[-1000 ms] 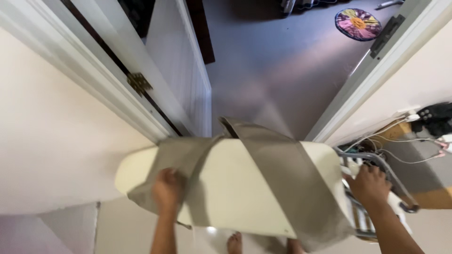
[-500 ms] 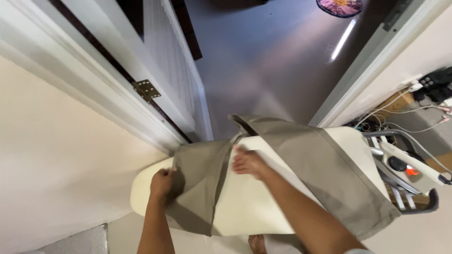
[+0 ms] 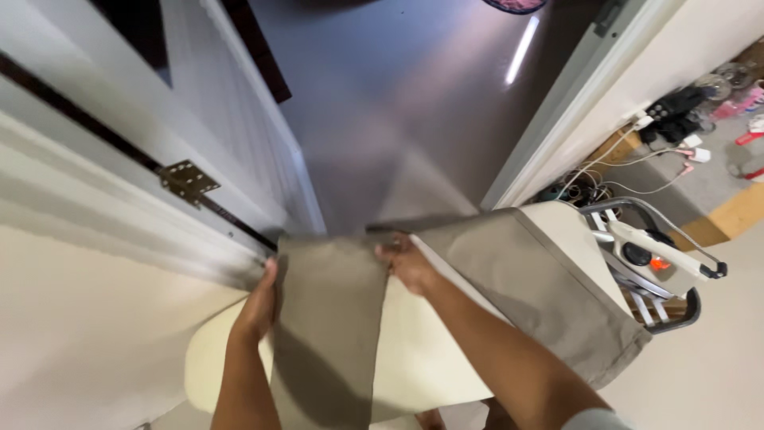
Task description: The person irons a pair of beige shorts on an ironing board, then switches to ironing a white shirt. They use a steam iron and adjust the garments between passes.
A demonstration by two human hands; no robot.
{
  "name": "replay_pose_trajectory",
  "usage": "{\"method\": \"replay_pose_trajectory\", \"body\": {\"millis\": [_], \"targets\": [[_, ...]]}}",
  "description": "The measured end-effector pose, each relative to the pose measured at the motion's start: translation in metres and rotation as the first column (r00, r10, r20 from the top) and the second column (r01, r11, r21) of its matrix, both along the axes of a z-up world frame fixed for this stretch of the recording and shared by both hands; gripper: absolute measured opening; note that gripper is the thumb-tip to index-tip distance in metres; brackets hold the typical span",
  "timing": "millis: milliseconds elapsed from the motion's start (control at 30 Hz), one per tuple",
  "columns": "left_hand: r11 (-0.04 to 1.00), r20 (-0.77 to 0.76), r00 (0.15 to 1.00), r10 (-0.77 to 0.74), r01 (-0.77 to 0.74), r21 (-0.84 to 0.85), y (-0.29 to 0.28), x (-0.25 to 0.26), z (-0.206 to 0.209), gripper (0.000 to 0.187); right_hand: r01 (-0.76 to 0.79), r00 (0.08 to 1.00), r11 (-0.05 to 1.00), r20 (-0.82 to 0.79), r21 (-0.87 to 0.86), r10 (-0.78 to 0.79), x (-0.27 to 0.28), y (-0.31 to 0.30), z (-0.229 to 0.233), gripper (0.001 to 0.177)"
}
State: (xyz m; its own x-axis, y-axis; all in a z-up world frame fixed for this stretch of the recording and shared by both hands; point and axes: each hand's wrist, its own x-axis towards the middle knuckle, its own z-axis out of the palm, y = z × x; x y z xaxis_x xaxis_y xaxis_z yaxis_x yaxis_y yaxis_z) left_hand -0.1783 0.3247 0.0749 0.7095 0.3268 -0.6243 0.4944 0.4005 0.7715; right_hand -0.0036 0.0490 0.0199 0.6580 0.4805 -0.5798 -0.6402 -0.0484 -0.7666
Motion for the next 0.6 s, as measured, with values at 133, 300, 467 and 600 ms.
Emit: {"method": "replay_pose_trajectory", "body": {"millis": [133, 300, 467, 600], "targets": [[0.983, -0.134, 0.977, -0.163, 0.172, 0.057, -0.008, -0.039, -0.008, 0.077, -0.058, 0.994, 0.995, 0.092, -0.08, 0.065, -0.022, -0.002, 0.026, 0.077], [0.993, -0.157, 0.983, -0.097, 0.105, 0.045, -0.017, -0.067, 0.0, 0.061, -0.122, 0.988, 0.979, 0.071, -0.165, 0.136, -0.04, 0.003, 0.037, 0.069], [0.986, -0.152, 0.98, -0.128, 0.142, 0.09, -0.035, -0.119, -0.008, 0.054, -0.381, 0.907, 0.903, 0.111, -0.199, 0.407, -0.102, 0.004, 0.003, 0.047], [0.842, -0.336, 0.927, -0.168, 0.312, 0.44, -0.066, -0.13, -0.025, 0.046, -0.231, 0.92, 0.878, 0.199, -0.419, 0.337, -0.081, -0.004, -0.015, 0.028]]}}
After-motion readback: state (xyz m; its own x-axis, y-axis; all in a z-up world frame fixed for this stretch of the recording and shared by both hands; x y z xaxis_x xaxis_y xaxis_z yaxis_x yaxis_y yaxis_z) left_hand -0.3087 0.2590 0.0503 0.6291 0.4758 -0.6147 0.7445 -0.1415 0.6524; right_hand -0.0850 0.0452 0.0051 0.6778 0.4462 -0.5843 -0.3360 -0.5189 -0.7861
